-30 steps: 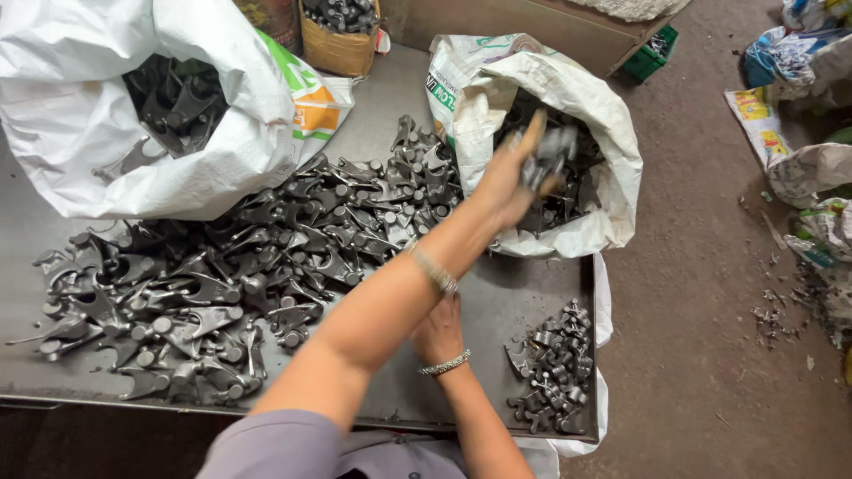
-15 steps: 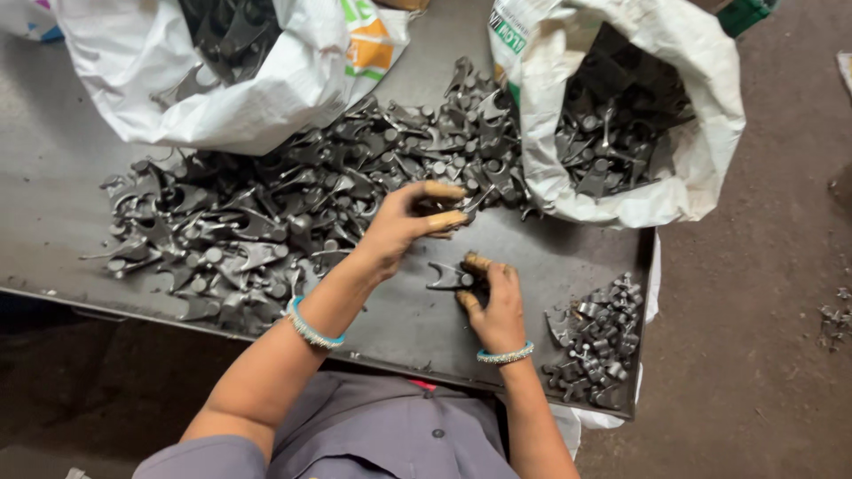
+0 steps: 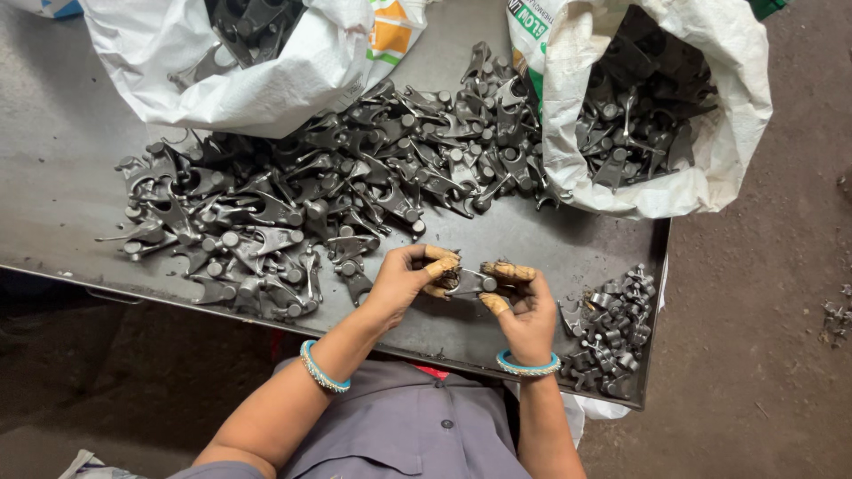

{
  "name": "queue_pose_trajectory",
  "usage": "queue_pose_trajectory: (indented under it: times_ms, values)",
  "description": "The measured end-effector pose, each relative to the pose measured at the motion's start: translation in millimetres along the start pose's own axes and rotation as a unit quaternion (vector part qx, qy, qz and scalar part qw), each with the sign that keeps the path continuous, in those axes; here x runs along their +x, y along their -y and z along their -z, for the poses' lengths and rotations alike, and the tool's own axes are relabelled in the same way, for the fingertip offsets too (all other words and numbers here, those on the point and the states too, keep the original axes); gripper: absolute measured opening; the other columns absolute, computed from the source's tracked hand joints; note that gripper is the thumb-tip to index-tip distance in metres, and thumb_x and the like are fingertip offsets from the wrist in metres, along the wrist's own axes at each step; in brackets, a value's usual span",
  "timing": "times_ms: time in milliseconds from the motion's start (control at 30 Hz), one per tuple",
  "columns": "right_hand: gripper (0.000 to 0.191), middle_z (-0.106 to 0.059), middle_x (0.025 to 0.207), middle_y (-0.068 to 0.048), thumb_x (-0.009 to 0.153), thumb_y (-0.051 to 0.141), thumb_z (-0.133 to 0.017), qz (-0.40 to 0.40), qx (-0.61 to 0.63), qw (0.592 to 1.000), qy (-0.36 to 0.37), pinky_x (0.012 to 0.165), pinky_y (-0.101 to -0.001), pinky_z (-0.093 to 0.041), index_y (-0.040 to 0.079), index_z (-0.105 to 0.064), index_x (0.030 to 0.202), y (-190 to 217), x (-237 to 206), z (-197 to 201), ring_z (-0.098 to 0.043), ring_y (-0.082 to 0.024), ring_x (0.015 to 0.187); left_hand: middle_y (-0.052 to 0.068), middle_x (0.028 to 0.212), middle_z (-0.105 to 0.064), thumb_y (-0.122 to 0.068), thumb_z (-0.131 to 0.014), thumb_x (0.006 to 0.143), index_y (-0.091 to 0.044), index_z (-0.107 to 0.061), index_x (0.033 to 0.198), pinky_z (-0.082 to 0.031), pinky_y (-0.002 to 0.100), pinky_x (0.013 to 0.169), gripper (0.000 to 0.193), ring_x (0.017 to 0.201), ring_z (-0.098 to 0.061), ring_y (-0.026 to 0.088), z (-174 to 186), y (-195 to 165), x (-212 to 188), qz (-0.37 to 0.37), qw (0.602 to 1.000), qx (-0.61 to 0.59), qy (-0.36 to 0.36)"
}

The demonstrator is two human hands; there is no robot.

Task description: The person sorts small metal parts on a metal table, picking them up by hand and placing them into a white sack. The person repeatedly handles the parts, separating them into piles and transferring them into the sack.

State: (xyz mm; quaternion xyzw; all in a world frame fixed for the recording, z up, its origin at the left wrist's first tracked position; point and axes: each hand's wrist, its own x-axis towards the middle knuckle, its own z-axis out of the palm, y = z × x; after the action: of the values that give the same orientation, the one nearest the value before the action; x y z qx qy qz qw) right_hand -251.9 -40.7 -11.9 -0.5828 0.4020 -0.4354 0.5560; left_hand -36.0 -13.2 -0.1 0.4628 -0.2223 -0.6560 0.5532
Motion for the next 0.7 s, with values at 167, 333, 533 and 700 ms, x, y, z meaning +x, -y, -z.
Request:
queue_pose_trajectory:
  times_ms: [167,333,533,700]
  values:
    - [0.032,-0.070,0.114,-0.010,0.093,-0.006,-0.066,-0.069,0.077,0.995,0.000,0.078,-0.0300,-0.058,-0.004,-0.065,0.125,-7.1,-9.8,13.3,-0.068,-0.016,0.095,0.009,0.092,-0.074,-0.017,-0.071,0.096,0.002,-0.070,0.109,-0.063,0.031,0.059,0.023,0.076,-0.074,0.016,-6.8,4.0,-0.2,0.097,0.990,-0.099,0.018]
    - [0.029,-0.071,0.086,-0.011,0.106,0.016,-0.059,-0.189,0.069,0.978,-0.059,0.046,-0.0247,-0.045,0.000,-0.070,0.128,-10.6,-20.4,25.7,-0.059,-0.013,0.061,0.010,0.086,-0.074,-0.029,-0.070,0.091,-0.004,-0.070,0.106,-0.062,0.033,0.053,0.029,0.068,-0.074,0.018,-26.1,11.5,-4.4,0.181,0.970,-0.152,0.056]
    - [0.032,-0.068,0.073,-0.003,0.078,0.012,-0.084,-0.250,-0.203,0.942,-0.093,0.050,-0.0249,-0.045,0.002,-0.077,0.107,51.7,-62.3,93.4,-0.061,-0.010,0.060,0.010,0.083,-0.078,-0.027,-0.081,0.087,-0.008,-0.078,0.100,-0.058,0.039,0.065,0.023,0.069,-0.075,0.024,-42.9,-5.7,6.6,-0.127,0.921,0.364,0.052]
    - [0.039,-0.066,0.070,-0.008,0.074,0.026,-0.088,-0.493,-0.434,0.745,-0.116,0.054,-0.0364,-0.039,0.010,-0.080,0.109,79.1,-113.5,195.0,-0.065,-0.019,0.064,0.014,0.119,-0.064,-0.016,-0.078,0.082,-0.006,-0.068,0.118,-0.050,0.048,0.093,0.039,0.108,-0.058,0.038,-15.0,-50.2,87.0,-0.428,0.689,0.563,-0.157]
